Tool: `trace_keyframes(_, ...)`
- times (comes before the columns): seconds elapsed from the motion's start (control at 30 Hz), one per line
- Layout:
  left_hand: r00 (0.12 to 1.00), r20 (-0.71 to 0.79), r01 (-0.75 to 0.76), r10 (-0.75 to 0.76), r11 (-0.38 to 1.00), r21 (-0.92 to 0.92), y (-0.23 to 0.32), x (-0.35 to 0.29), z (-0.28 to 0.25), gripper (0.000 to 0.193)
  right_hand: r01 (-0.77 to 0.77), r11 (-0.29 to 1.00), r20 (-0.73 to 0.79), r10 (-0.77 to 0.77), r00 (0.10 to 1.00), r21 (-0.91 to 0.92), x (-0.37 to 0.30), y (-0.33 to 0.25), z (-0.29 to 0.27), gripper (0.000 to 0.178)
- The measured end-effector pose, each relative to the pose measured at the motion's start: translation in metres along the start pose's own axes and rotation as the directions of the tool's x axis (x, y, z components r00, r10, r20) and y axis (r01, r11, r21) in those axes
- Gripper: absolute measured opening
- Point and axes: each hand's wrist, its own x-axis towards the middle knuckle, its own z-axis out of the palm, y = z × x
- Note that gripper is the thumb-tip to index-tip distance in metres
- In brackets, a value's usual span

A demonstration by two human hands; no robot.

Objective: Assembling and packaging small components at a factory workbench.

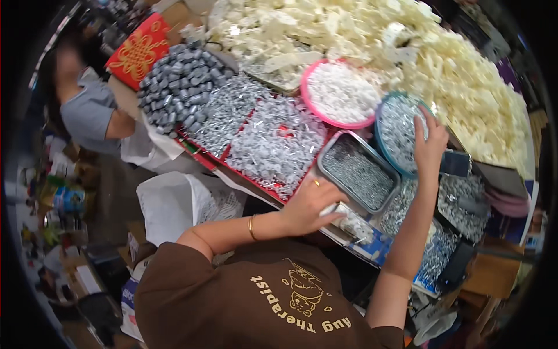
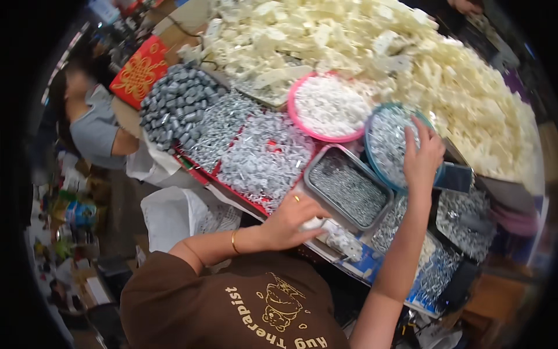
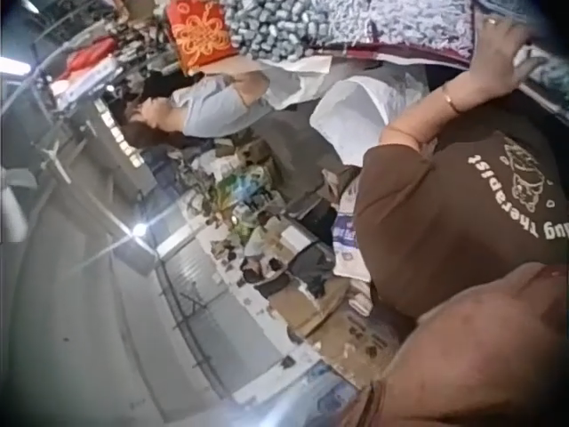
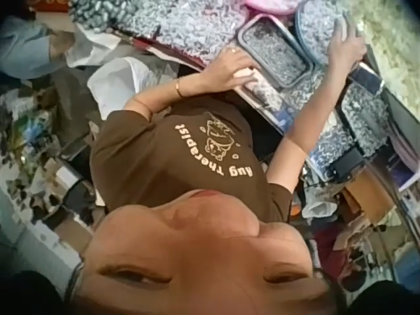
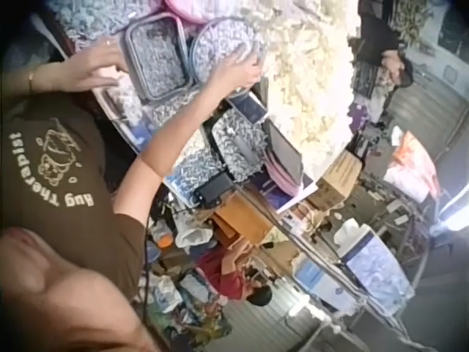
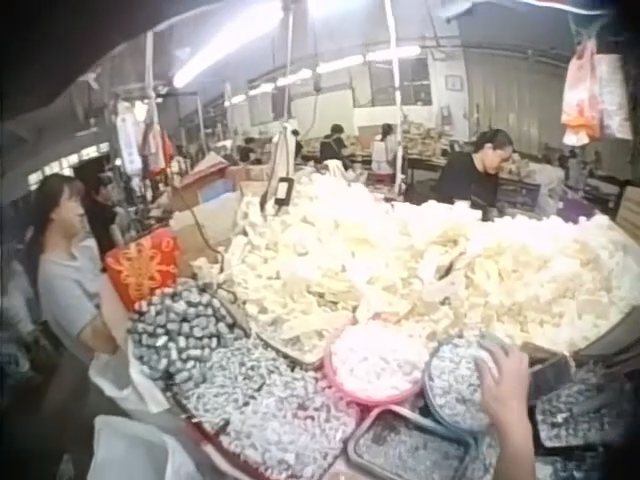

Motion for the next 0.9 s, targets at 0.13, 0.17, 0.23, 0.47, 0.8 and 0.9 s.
trace_keyframes(0.13,0.940,-0.320,0.210,-0.120,0.941,0.264,-0.047,0.007,-0.047,0.018,-0.125,0.967,0.099,0.150,0.984,-0.221,0.050,0.014,0.054,0.047)
trace_keyframes(0.17,0.901,-0.421,0.266,-0.105,0.900,0.346,-0.064,0.010,-0.066,0.018,-0.104,0.966,0.133,0.138,0.981,-0.235,0.056,0.029,0.064,0.045)
trace_keyframes(0.23,0.815,-0.566,0.484,-0.120,0.678,0.553,-0.107,0.005,-0.115,0.021,-0.114,0.963,0.164,0.157,0.974,-0.246,0.068,0.022,0.068,0.040)
trace_keyframes(0.47,0.598,-0.787,0.799,-0.154,0.033,0.601,-0.196,-0.007,-0.241,0.042,-0.219,0.949,-0.083,0.242,0.967,0.226,0.040,0.032,0.045,0.031)
trace_keyframes(0.8,0.661,-0.749,0.625,0.041,0.522,0.580,-0.198,-0.015,-0.234,0.032,-0.317,0.104,0.228,0.494,0.839,0.943,-0.091,-0.037,-0.055,0.033)
trace_keyframes(0.9,0.628,-0.691,0.464,-0.358,0.885,-0.037,-0.139,0.005,-0.187,0.024,-0.353,0.021,0.306,0.455,0.836,0.935,-0.142,-0.007,-0.074,0.054)
